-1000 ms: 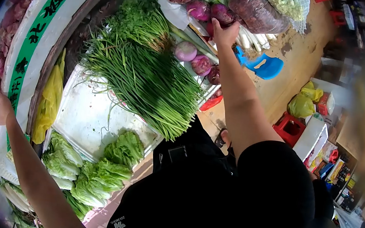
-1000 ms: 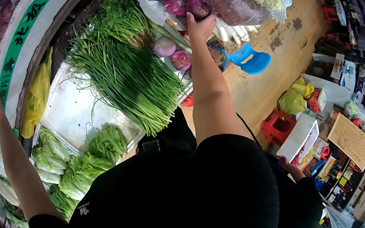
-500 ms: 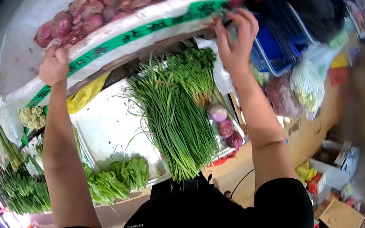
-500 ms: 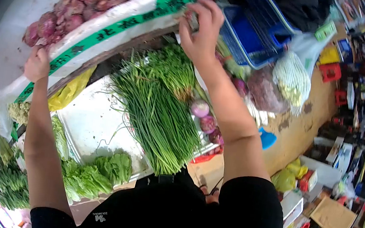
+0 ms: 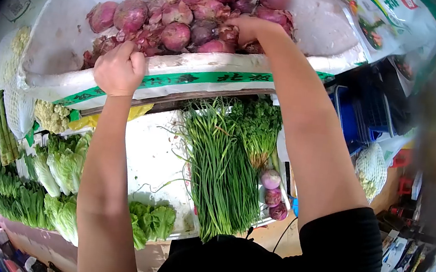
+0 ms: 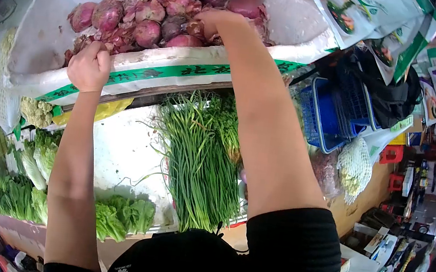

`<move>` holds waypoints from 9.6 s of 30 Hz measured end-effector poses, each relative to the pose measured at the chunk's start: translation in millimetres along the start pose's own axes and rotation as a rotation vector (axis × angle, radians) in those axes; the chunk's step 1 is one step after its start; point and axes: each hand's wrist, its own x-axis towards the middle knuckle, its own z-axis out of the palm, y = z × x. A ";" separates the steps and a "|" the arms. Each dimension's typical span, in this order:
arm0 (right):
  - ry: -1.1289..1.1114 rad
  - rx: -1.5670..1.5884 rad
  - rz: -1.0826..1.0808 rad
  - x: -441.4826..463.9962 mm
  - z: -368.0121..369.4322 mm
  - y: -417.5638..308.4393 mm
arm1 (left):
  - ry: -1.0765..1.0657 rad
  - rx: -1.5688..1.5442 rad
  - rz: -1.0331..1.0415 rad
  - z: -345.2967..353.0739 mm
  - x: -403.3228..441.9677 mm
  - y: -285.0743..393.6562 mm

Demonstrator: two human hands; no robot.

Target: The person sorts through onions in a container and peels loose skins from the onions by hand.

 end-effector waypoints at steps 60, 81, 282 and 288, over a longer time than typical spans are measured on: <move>0.373 2.554 -0.673 -133.2 8.4 -107.2 | -0.125 0.065 -0.097 -1.8 -4.0 0.0; 0.856 2.420 -0.403 -202.6 93.5 -94.9 | -0.565 -0.435 0.406 23.4 9.5 181.5; 0.315 1.367 2.126 -534.3 716.6 -275.6 | -0.538 0.515 0.113 76.5 92.7 -51.6; 0.663 1.197 2.100 -536.1 752.2 -266.0 | -0.566 0.570 0.151 82.2 84.1 -61.1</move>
